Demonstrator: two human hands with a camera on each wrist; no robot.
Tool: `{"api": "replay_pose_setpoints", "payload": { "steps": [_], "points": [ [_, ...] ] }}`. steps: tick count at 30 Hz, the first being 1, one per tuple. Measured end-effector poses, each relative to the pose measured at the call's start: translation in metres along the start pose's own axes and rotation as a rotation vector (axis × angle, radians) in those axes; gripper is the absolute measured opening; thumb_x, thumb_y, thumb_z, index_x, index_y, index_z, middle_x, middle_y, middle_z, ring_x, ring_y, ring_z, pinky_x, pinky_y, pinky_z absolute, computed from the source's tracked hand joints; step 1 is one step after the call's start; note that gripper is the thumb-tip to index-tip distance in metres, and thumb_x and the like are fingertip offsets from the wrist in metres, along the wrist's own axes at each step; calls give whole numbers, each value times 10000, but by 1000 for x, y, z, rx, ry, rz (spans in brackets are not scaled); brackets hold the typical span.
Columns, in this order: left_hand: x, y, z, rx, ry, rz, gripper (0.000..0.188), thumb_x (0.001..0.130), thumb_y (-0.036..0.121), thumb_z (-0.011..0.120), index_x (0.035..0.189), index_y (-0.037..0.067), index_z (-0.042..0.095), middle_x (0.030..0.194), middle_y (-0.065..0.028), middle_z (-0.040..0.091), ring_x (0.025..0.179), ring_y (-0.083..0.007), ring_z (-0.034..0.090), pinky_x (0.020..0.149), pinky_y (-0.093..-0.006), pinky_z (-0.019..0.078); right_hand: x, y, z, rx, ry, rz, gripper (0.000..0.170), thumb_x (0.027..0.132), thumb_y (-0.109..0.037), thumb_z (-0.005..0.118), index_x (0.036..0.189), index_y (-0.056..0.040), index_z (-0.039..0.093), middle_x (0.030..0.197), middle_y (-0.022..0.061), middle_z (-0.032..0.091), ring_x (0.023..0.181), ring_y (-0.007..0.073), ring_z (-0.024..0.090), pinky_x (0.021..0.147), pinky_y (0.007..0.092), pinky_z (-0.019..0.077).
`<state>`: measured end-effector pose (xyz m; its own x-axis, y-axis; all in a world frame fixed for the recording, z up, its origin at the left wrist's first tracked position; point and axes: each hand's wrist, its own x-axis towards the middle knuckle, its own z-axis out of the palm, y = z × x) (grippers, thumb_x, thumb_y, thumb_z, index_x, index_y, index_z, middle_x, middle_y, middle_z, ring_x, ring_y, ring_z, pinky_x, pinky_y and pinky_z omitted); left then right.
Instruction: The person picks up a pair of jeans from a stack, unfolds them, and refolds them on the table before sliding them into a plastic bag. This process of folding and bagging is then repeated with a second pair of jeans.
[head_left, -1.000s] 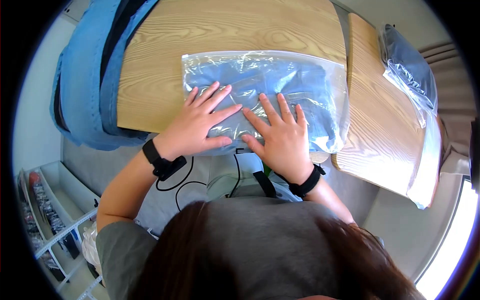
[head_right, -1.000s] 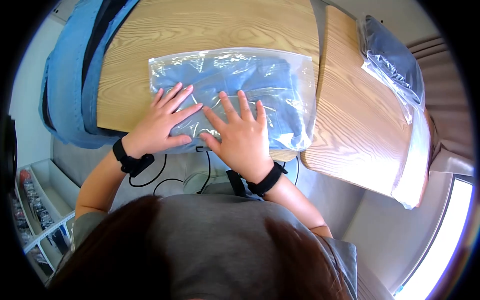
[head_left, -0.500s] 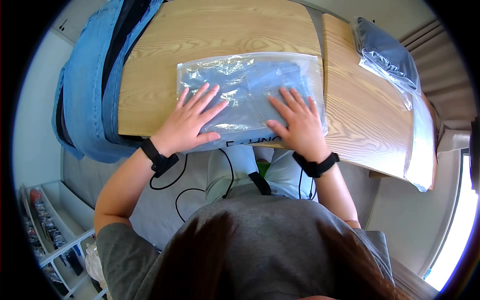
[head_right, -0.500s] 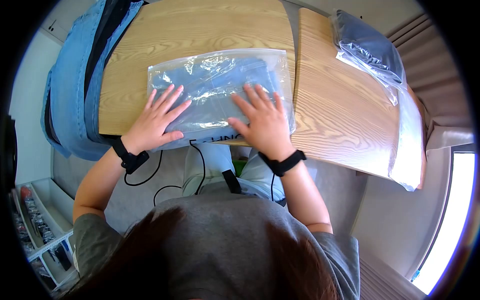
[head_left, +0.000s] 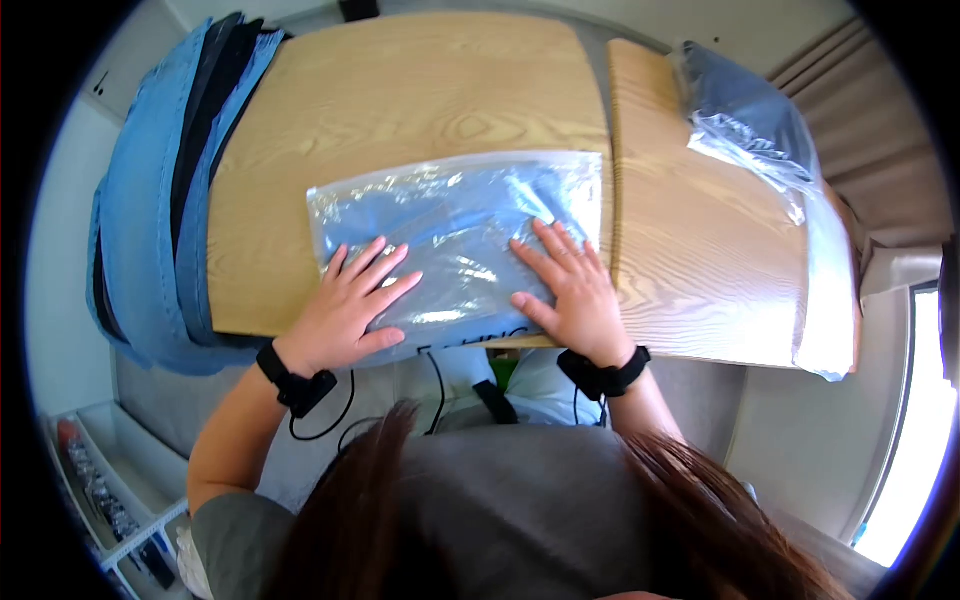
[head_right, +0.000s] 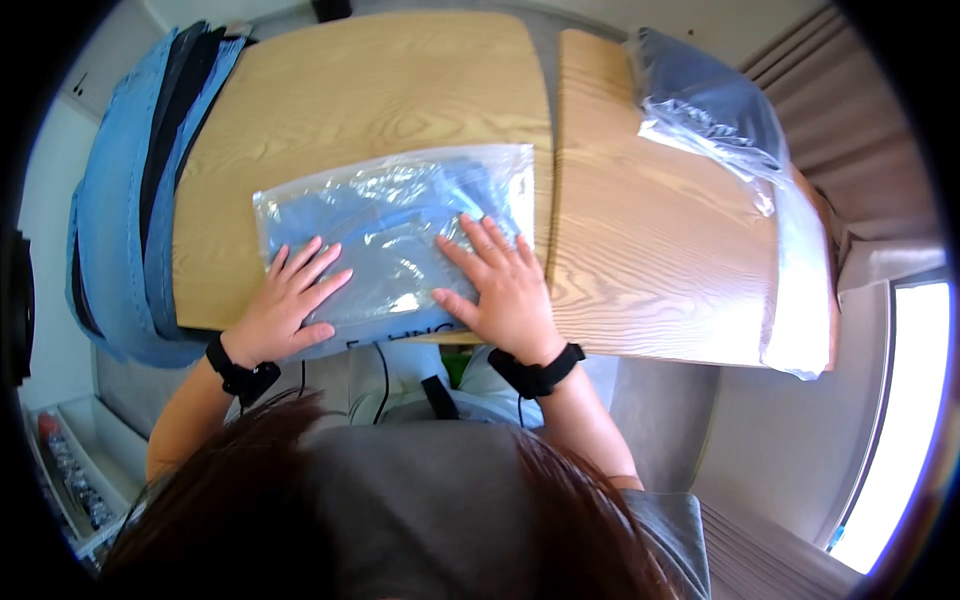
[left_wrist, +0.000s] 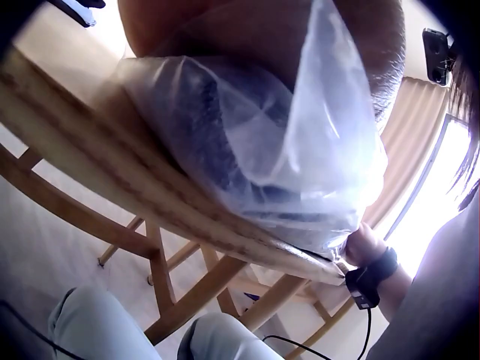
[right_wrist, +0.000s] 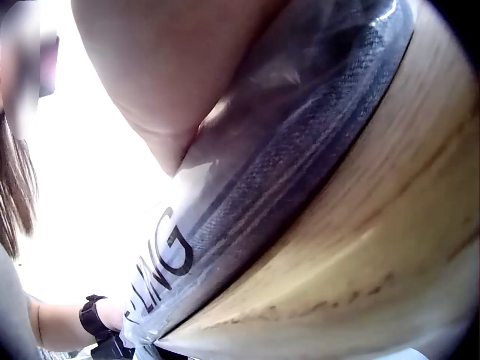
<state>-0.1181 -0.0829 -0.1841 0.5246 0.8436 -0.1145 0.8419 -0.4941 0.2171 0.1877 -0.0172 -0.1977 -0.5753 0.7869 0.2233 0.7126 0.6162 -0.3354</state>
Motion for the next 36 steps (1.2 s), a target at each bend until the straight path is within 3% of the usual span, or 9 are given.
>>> {"api": "replay_pose_setpoints", "payload": {
  "steps": [6,9,13,17,21,24,28,32,36],
  "points": [
    [-6,-1,1,-33,61,24,700,868,580,444,1381,106,400,1483,-133,277,1393,-348,168,1101,-554,102,-9,6,-2,62,68,-39,553,816,-468,618,1285,-191,523,1393,111,427,1306,311,368,1066,499,266],
    [-16,-4,-2,-250,268,28,571,776,397,684,1224,66,560,1410,-132,404,1354,-335,280,1097,-458,235,-17,7,-11,335,186,39,474,744,-279,741,1170,-125,601,1298,148,511,1260,341,415,1048,469,317],
    [-54,1,8,-309,421,10,604,708,329,755,1199,37,558,1383,-143,427,1322,-348,336,1059,-452,315,-50,12,-18,242,256,83,373,716,-179,755,1065,-92,656,1277,178,518,1227,388,434,1008,442,381],
    [-63,13,37,-340,497,-126,758,601,115,812,1278,45,480,1398,-134,408,1300,-328,378,1061,-400,337,-67,15,-27,324,118,104,583,676,-79,747,1228,-115,562,1335,174,469,1214,348,462,974,383,427],
    [-59,13,45,-183,653,-129,614,639,28,745,1216,52,536,1316,-119,500,1202,-282,494,968,-345,441,-65,14,-21,374,138,169,621,656,-12,721,1243,-98,537,1341,165,469,1187,337,491,956,365,441],
    [-57,14,28,-101,692,-145,485,680,50,728,1144,61,589,1176,-108,606,1073,-268,590,883,-342,490,-65,20,-21,353,213,132,586,657,0,717,1213,-68,546,1277,164,521,1126,321,536,936,358,448],
    [-70,5,-13,-442,765,-256,347,775,151,714,1081,32,602,970,-100,670,872,-201,654,747,-287,496,-53,11,-63,808,258,270,597,628,-26,768,1187,-45,560,1132,98,586,1005,215,562,903,321,433],
    [-63,-6,-47,-785,845,-257,378,825,220,698,1121,23,571,900,-54,640,808,-115,595,706,-250,464,-27,14,-74,677,308,124,626,588,-32,798,1167,-27,563,1153,119,574,1141,226,489,996,355,358],
    [-50,-37,-31,-878,968,-324,460,852,331,673,1151,12,529,990,-47,590,900,-98,527,793,-250,429,9,38,-45,312,324,-53,501,686,-159,799,1109,-4,579,1212,148,568,1209,233,476,981,352,382]
  ]
}}
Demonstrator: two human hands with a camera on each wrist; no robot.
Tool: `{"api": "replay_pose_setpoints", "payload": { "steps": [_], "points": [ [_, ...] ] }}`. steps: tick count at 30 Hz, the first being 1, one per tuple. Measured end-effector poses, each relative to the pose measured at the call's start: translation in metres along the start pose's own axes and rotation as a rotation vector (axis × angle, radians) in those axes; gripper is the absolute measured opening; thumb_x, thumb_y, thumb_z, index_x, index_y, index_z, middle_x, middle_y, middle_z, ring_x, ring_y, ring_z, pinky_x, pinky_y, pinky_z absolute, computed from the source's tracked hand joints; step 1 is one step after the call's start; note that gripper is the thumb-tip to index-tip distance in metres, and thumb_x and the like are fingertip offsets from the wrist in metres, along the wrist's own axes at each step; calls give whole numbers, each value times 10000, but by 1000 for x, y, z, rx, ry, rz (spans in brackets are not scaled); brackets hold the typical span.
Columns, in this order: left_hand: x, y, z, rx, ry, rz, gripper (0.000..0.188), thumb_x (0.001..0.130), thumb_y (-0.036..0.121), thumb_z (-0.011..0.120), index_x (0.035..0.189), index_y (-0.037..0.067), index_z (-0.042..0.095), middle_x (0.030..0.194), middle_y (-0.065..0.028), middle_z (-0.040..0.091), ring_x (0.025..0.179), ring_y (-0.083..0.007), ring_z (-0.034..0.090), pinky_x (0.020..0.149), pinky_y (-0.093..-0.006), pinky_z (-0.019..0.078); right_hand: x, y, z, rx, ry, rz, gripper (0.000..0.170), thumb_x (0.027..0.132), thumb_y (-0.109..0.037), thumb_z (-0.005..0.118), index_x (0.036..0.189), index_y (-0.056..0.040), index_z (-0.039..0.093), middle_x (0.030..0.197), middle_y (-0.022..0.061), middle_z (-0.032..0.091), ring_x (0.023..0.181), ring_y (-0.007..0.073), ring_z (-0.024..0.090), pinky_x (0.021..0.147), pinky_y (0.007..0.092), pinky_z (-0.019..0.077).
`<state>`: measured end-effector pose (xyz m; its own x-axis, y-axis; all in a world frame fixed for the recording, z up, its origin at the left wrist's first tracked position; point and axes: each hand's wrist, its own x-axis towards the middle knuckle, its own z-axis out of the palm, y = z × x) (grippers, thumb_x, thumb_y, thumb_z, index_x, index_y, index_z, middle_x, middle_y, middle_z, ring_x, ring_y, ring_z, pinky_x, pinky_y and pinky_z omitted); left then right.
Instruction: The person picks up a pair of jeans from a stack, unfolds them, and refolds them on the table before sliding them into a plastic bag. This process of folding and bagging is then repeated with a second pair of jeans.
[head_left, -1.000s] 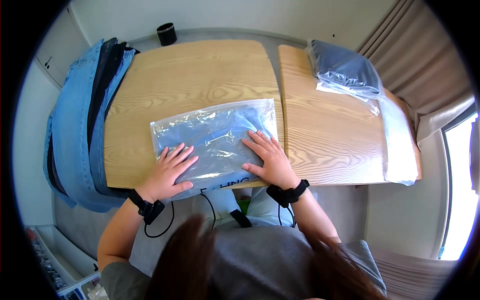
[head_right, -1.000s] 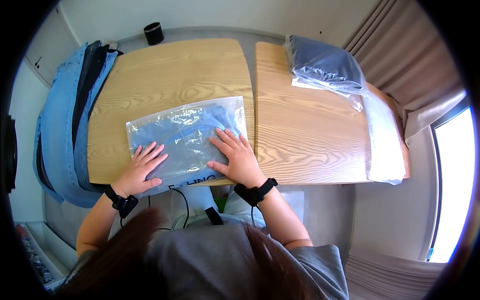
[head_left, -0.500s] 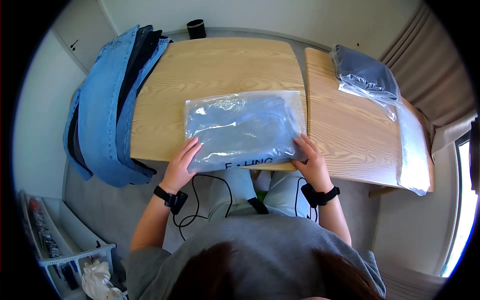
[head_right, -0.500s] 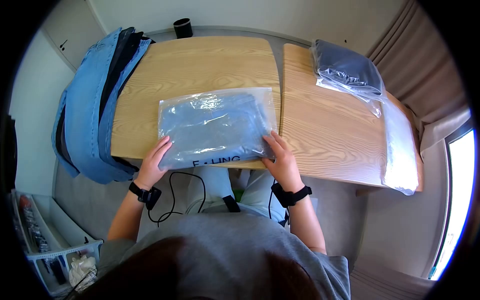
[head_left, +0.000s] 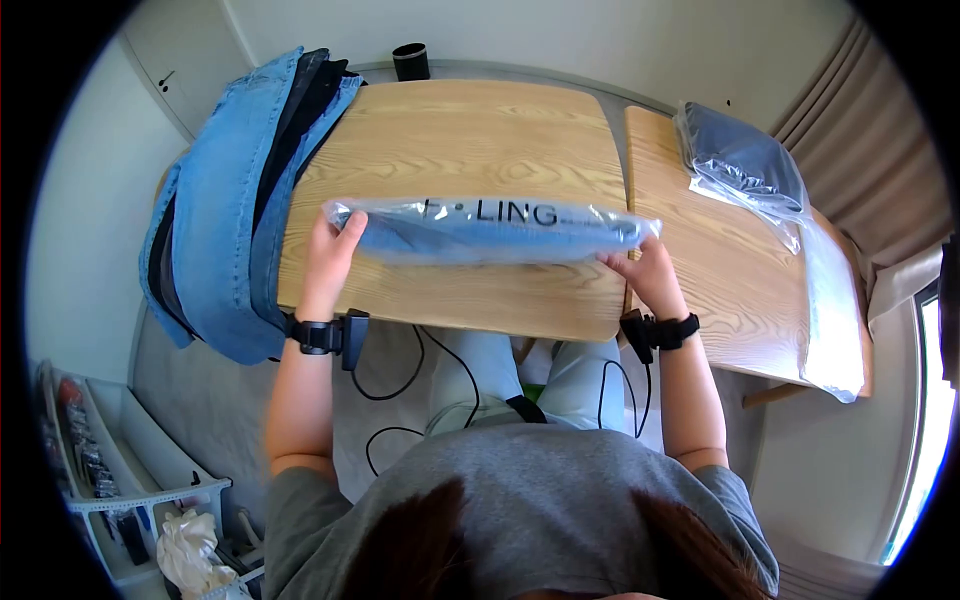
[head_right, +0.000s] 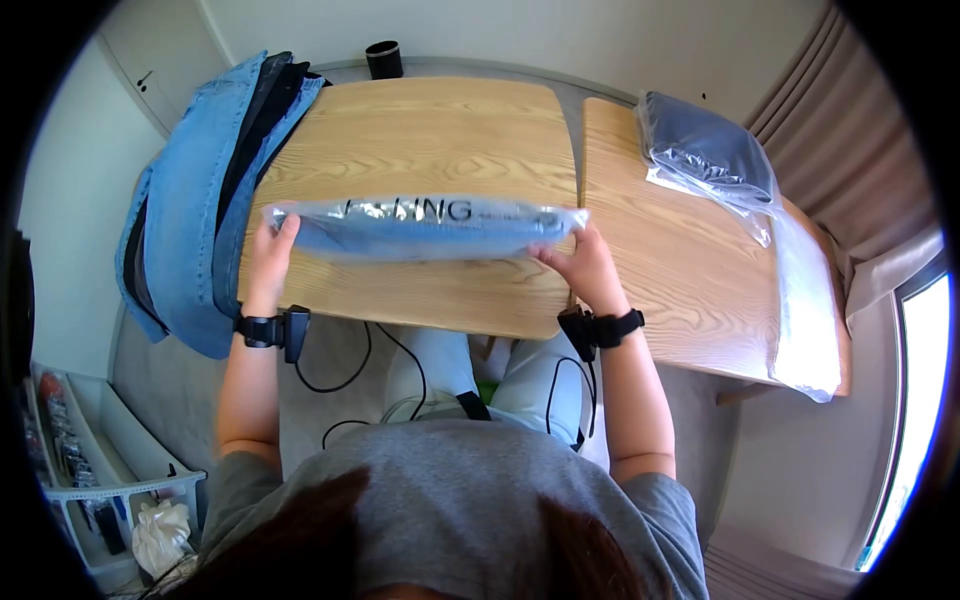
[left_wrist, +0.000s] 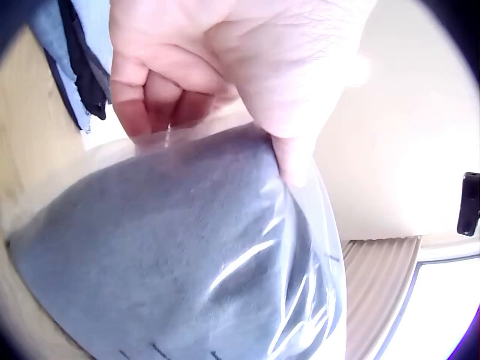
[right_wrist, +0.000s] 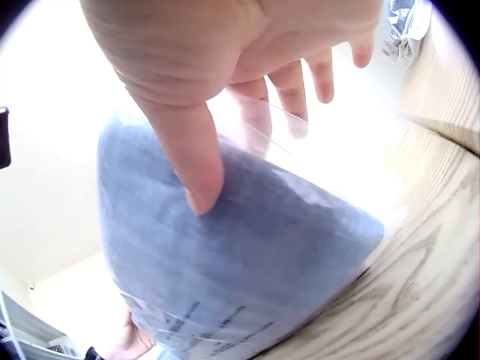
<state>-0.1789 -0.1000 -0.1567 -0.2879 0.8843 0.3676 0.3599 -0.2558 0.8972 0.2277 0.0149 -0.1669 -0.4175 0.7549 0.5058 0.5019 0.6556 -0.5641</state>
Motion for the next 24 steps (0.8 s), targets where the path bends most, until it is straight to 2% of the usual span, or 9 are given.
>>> {"api": "replay_pose_setpoints", "payload": {
  "steps": [2,6,10,12,14,15,19,22,24],
  "points": [
    [1,-13,8,-250,59,26,503,845,342,681,1160,-10,510,1075,-75,568,1002,-124,497,885,-284,392,10,-5,6,461,-141,426,453,754,-203,767,1109,3,576,1152,141,609,1130,223,547,951,344,419],
    [-18,-58,17,31,-92,41,531,795,218,734,1199,-20,485,1146,-102,571,1100,-191,509,951,-326,372,4,11,26,418,-13,253,431,785,-187,741,1132,2,567,1026,117,665,1015,218,611,900,320,459],
    [-19,-68,15,305,-86,55,293,790,62,678,1060,-15,597,1014,-117,656,978,-223,601,842,-339,457,-6,34,40,115,-148,-33,370,779,-132,722,1105,-13,592,995,160,649,945,282,619,806,349,483],
    [-21,-58,18,169,23,-10,222,784,30,658,999,-19,630,993,-129,669,907,-231,633,771,-332,485,-14,26,38,-1,-46,-76,277,785,-104,703,1031,-8,620,938,173,647,890,307,618,768,361,484],
    [-20,-22,11,326,-109,17,229,796,66,673,1002,-23,625,988,-129,671,854,-229,646,729,-320,493,-13,-1,21,44,92,24,233,807,-104,683,1005,-1,617,910,169,652,849,302,624,750,348,486],
    [-21,-12,13,158,-98,-13,263,812,136,693,998,-30,609,889,-120,669,768,-201,637,692,-305,493,-16,-10,6,99,-21,132,253,821,-108,674,1030,6,588,893,169,653,813,289,631,726,347,489],
    [-38,23,24,95,-17,20,355,840,272,687,972,-41,580,764,-93,626,701,-154,587,670,-297,484,-21,-42,-4,337,213,294,237,890,-172,610,976,40,545,754,99,616,676,186,585,651,330,487],
    [-48,-3,29,59,-113,-172,385,843,310,678,970,-37,568,792,-113,627,700,-159,585,649,-300,475,-30,-26,7,313,121,486,274,917,-223,576,827,20,488,655,64,529,524,140,491,463,303,432],
    [-50,-28,29,182,-191,-278,381,856,294,665,998,-43,559,838,-91,627,724,-149,580,667,-286,475,-38,-8,21,82,42,518,307,910,-252,583,809,22,487,664,74,534,524,157,503,466,304,439]
  ]
}}
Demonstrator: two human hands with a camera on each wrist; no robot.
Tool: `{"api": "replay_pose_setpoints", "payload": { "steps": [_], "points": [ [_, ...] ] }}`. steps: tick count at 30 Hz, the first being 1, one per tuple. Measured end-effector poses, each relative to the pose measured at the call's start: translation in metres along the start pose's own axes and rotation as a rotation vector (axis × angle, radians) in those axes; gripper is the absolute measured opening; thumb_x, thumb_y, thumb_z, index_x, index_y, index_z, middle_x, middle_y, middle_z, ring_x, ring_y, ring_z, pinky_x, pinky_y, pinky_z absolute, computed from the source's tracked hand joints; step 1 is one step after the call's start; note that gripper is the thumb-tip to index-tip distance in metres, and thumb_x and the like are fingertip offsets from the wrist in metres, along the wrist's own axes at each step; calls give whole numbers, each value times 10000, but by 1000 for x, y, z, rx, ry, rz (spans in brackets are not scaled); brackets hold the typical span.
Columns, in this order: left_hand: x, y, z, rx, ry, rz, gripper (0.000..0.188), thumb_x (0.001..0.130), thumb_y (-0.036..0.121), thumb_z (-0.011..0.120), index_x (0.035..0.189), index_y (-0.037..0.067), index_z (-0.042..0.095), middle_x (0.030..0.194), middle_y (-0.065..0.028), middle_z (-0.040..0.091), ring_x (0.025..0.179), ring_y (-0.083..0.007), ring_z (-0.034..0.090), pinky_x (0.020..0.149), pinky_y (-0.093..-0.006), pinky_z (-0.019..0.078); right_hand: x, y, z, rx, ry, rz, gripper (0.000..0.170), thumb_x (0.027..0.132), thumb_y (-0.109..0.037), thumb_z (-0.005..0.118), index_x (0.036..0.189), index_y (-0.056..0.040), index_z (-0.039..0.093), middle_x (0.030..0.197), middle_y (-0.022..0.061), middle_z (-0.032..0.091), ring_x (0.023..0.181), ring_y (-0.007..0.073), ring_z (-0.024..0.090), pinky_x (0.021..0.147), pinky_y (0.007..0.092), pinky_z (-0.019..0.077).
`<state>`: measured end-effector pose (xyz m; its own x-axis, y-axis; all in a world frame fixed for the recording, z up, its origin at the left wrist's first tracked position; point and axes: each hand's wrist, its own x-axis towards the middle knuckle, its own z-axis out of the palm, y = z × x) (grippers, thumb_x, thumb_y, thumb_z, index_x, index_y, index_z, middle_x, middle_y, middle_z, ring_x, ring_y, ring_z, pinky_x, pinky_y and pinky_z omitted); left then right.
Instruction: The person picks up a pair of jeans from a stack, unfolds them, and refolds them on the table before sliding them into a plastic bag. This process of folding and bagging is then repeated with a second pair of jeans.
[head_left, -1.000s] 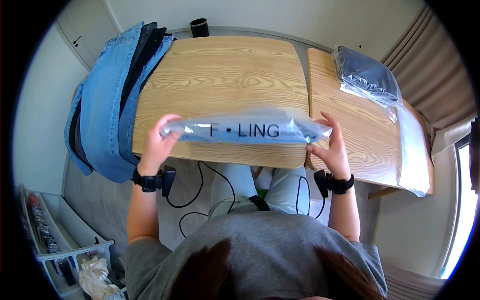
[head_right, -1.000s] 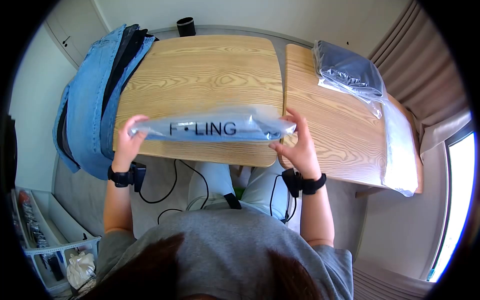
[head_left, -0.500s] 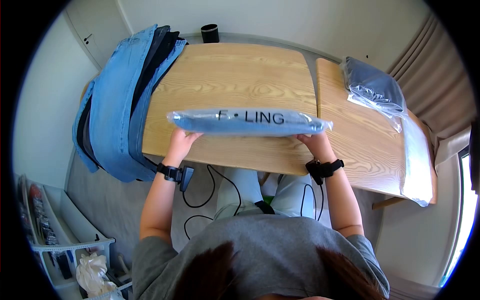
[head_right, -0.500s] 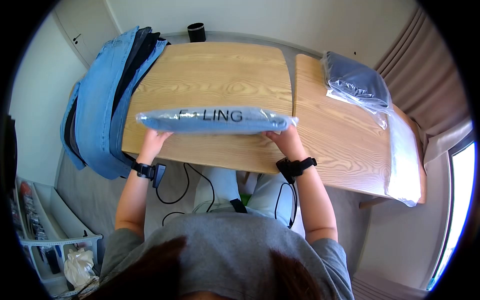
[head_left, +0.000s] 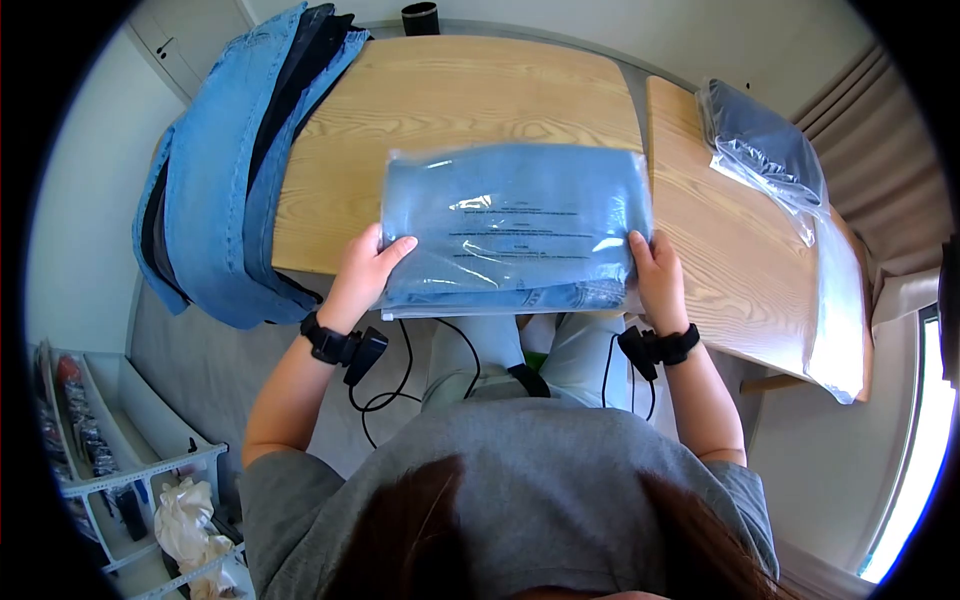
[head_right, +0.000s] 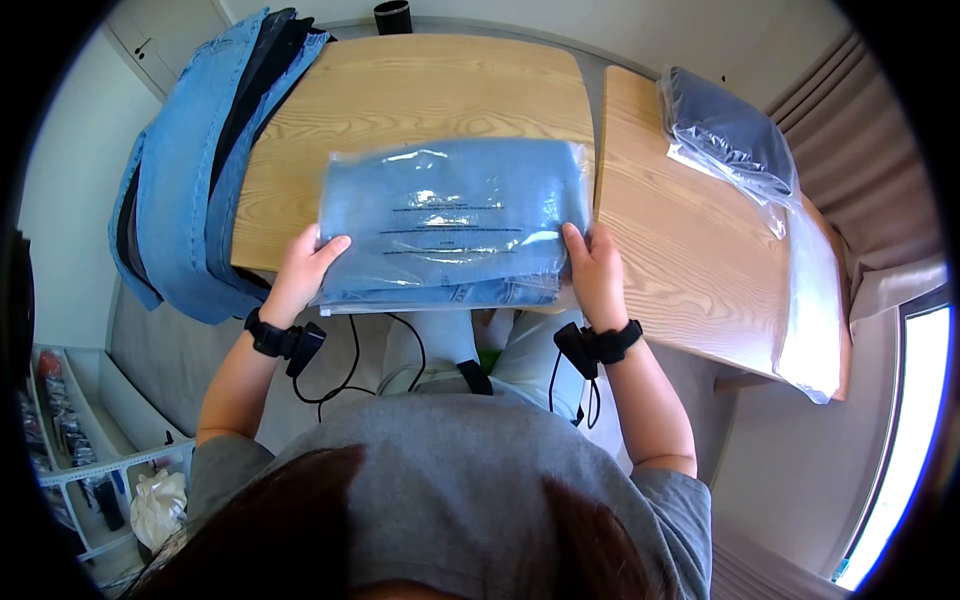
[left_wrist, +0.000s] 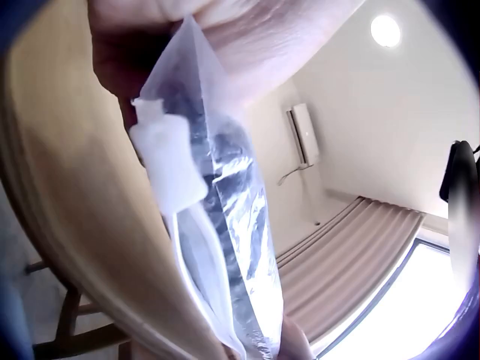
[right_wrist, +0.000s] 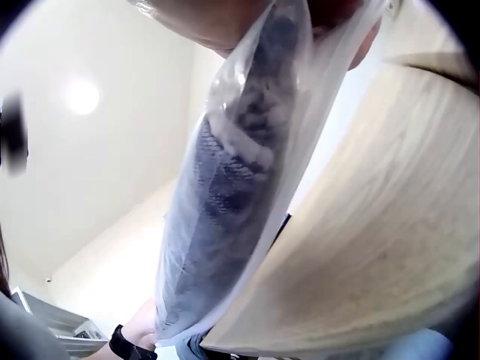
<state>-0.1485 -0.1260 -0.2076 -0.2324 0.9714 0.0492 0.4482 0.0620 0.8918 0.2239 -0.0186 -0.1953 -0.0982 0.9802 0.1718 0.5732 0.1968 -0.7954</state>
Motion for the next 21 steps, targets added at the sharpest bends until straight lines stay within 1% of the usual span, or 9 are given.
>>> {"api": "replay_pose_setpoints", "payload": {
  "steps": [1,4,5,6,8,10,11,14,21],
  "points": [
    [-1,-9,2,124,-67,-98,378,869,279,651,1027,-49,550,884,-69,627,748,-140,574,685,-272,475,-3,-1,3,169,-91,238,323,896,-281,598,902,30,511,672,93,545,574,192,535,553,335,473],
    [-10,10,-2,442,-20,-100,441,842,354,661,1008,-38,547,814,-159,624,683,-228,577,610,-326,453,-9,19,5,12,-109,91,392,893,-290,595,1098,31,505,760,140,580,691,255,582,668,371,490],
    [-11,35,-8,604,-9,-103,462,845,340,649,1083,-34,519,969,-192,617,847,-279,601,725,-349,473,-15,-8,-8,-228,-126,95,502,885,-279,597,1270,-1,435,1006,211,592,919,311,586,815,404,470],
    [-9,45,-10,603,-10,-108,462,845,340,649,1083,-34,519,969,-192,617,847,-279,601,725,-349,473,-14,-25,-14,-229,-131,96,502,885,-279,597,1270,-1,435,1006,211,592,919,311,586,815,404,470],
    [-5,52,-11,683,34,573,605,849,416,616,1269,17,439,1287,-218,477,1174,-319,486,952,-410,406,-18,-47,-20,-550,-126,-525,534,877,-274,594,1335,-68,411,1296,224,462,1194,346,462,995,453,363],
    [4,62,7,765,-172,632,653,856,446,580,1348,76,365,1392,-185,350,1284,-314,336,1033,-456,287,-17,-71,-5,-581,-358,-649,551,882,-308,574,1379,-158,388,1439,170,324,1338,329,304,1082,484,245],
    [8,65,16,843,-373,698,708,863,477,545,1428,134,291,1497,-153,223,1394,-309,186,1114,-503,167,-16,-68,8,-597,-405,-682,539,907,-372,517,1401,-217,369,1469,138,283,1371,325,242,1092,518,206],
    [24,51,35,986,-512,767,750,867,539,491,1461,162,229,1534,-109,127,1421,-288,88,1113,-551,101,-15,-50,41,-645,-424,-648,532,918,-420,473,1403,-225,371,1474,134,277,1371,322,241,1079,545,211],
    [29,38,41,934,-596,705,731,871,588,452,1454,192,259,1527,-109,159,1415,-293,118,1095,-578,104,-16,-51,48,-682,-453,-616,521,898,-447,493,1373,-246,423,1462,138,300,1359,322,265,1046,582,237]
  ]
}}
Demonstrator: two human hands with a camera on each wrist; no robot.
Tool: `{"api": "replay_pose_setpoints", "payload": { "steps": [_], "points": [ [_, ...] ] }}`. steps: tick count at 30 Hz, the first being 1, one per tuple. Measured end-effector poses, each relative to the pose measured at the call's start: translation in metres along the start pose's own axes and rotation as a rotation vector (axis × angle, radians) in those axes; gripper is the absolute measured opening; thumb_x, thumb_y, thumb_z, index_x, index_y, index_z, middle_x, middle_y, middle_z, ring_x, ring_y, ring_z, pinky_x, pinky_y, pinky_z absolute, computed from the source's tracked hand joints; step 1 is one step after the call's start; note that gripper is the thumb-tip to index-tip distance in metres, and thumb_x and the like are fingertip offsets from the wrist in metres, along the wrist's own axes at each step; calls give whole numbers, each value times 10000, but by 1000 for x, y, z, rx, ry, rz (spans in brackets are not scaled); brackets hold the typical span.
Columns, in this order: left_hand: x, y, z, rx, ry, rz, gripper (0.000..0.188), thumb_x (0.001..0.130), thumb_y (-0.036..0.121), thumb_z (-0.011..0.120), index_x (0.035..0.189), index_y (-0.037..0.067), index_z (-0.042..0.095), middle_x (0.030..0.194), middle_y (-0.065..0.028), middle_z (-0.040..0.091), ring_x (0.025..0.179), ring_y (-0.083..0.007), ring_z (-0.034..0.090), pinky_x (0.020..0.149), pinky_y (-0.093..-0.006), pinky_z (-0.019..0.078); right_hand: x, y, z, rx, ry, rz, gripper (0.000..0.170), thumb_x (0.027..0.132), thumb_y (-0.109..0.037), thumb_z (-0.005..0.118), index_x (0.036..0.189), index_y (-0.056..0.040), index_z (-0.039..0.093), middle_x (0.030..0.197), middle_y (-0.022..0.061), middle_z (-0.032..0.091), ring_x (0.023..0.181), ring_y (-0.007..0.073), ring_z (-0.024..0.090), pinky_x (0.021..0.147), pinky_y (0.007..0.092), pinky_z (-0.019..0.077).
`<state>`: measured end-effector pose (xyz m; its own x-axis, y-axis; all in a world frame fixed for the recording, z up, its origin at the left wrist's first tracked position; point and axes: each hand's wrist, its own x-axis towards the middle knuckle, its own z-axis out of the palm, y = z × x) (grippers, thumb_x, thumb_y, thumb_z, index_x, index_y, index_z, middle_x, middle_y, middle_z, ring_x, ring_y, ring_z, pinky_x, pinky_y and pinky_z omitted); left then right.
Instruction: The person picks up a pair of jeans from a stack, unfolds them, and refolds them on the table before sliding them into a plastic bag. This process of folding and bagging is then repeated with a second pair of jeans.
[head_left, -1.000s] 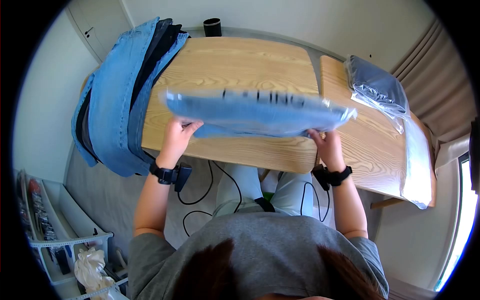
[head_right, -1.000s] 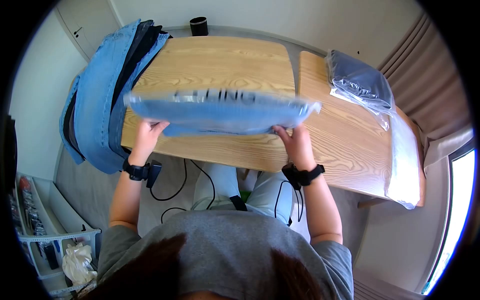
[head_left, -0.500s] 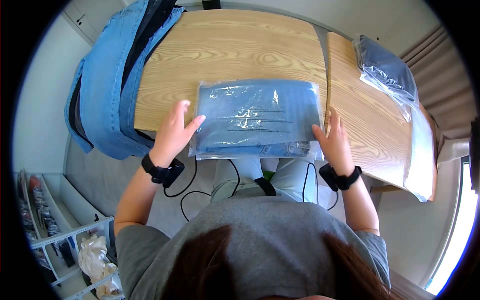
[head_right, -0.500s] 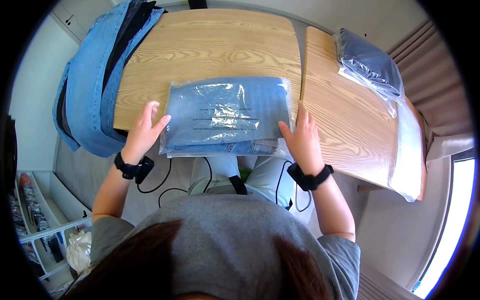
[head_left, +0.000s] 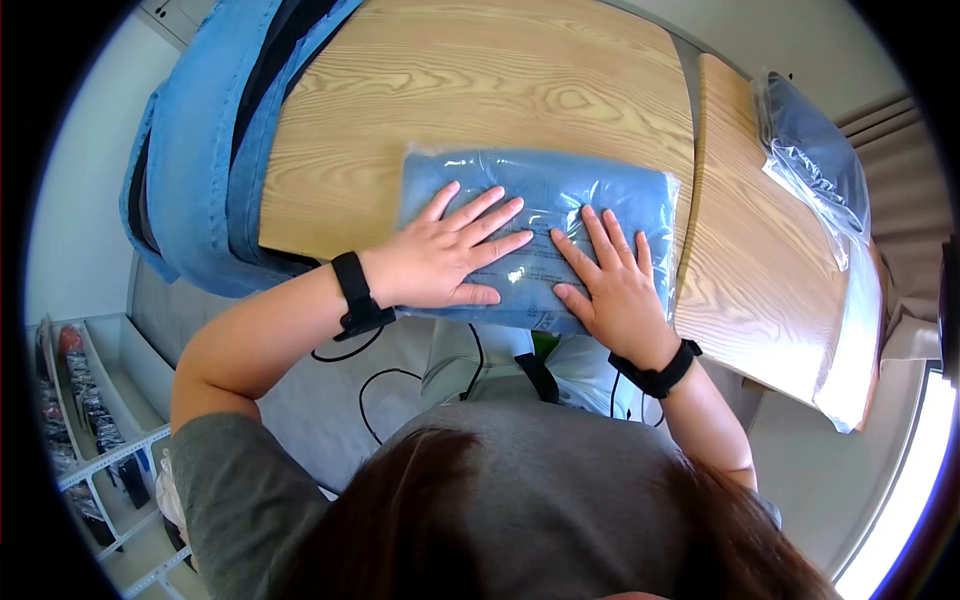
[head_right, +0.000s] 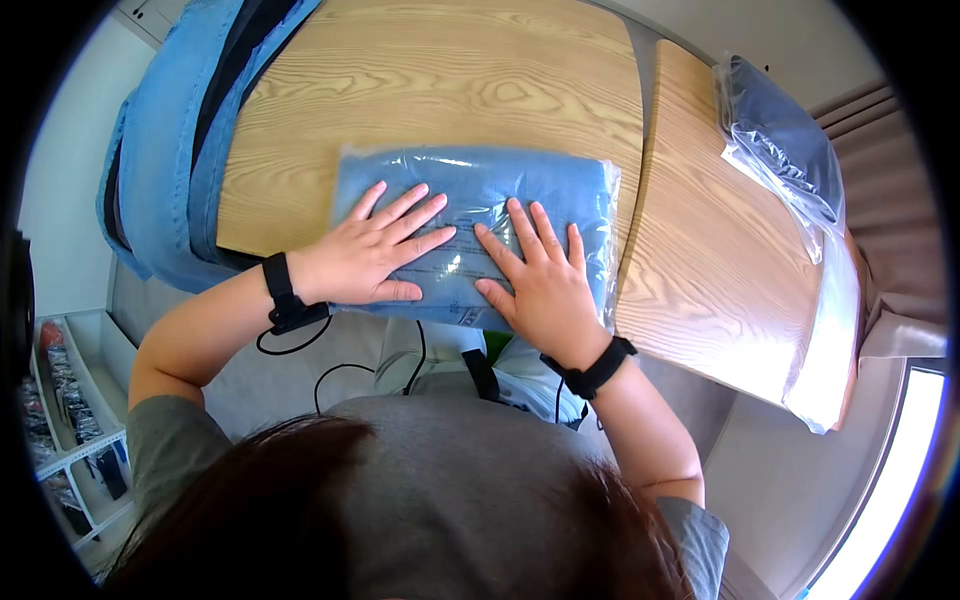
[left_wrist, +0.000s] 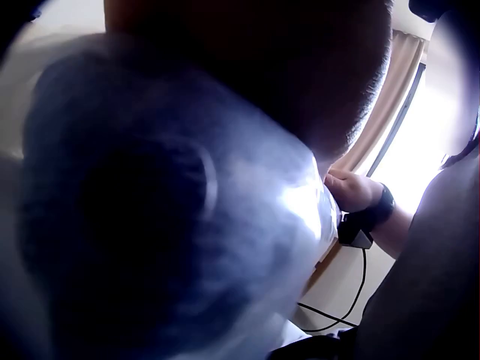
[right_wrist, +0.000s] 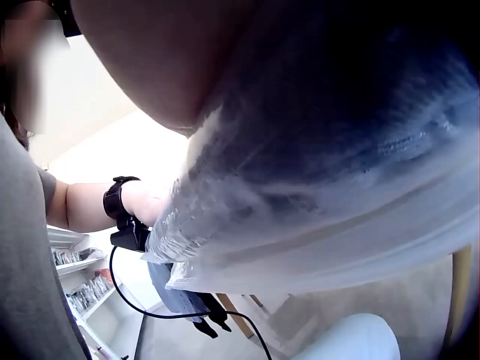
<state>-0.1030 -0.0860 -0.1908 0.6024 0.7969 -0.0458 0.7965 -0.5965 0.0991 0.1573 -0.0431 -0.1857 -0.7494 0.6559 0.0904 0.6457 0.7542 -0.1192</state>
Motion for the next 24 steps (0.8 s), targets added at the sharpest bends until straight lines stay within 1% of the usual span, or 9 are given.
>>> {"api": "replay_pose_setpoints", "payload": {
  "steps": [7,12,15,17,19,20,21,23,24],
  "points": [
    [4,-3,2,-55,-6,-3,737,844,566,513,1442,194,297,1521,-113,186,1411,-291,142,1086,-582,113,5,1,1,21,-3,21,531,861,-439,550,1345,-241,459,1449,133,320,1349,322,282,1036,587,252],
    [4,-2,5,-14,-3,-8,737,856,577,483,1453,204,267,1525,-116,170,1417,-291,122,1091,-577,95,2,0,3,40,43,16,527,860,-432,556,1337,-226,468,1437,138,338,1346,323,287,1041,580,250],
    [4,-7,-6,-39,-110,23,700,886,571,433,1458,211,250,1535,-118,134,1422,-297,83,1103,-562,68,-5,2,7,18,102,-15,538,861,-438,554,1337,-203,468,1433,140,345,1349,315,283,1057,558,241],
    [1,-15,-27,-235,-191,9,617,902,403,523,1435,172,314,1543,-107,107,1426,-294,54,1125,-493,94,-19,8,4,84,135,-27,527,850,-379,599,1315,-159,484,1420,146,364,1335,322,306,1073,517,239],
    [-23,-27,-22,-440,76,-98,514,894,316,564,1357,136,435,1522,-124,189,1423,-284,92,1128,-458,131,-39,17,1,370,188,88,514,824,-276,653,1286,-111,498,1396,161,392,1309,340,344,1076,494,249],
    [-36,-27,-27,-454,192,-193,451,894,295,571,1290,95,485,1448,-130,312,1378,-277,210,1106,-436,196,-52,21,1,371,307,143,511,793,-191,688,1257,-76,508,1360,169,431,1267,351,395,1050,455,310],
    [-52,-25,-31,-469,304,-292,397,895,273,579,1223,55,535,1374,-136,435,1333,-271,328,1084,-414,262,-65,26,3,391,356,245,514,791,-198,694,1243,-41,506,1314,179,475,1240,335,428,1004,416,376],
    [-87,-30,-15,-778,453,-608,317,911,336,565,1006,36,597,1022,-83,617,1002,-184,568,847,-322,442,-86,35,4,477,387,461,519,790,-218,703,1226,-18,506,1211,180,539,1138,315,500,941,384,424],
    [-102,-29,-6,-776,445,-610,317,911,336,565,1006,36,597,1022,-83,617,1002,-184,568,847,-322,442,-93,38,6,469,388,539,524,792,-228,703,1224,-10,504,1154,169,557,1058,303,523,913,384,431]
  ]
}}
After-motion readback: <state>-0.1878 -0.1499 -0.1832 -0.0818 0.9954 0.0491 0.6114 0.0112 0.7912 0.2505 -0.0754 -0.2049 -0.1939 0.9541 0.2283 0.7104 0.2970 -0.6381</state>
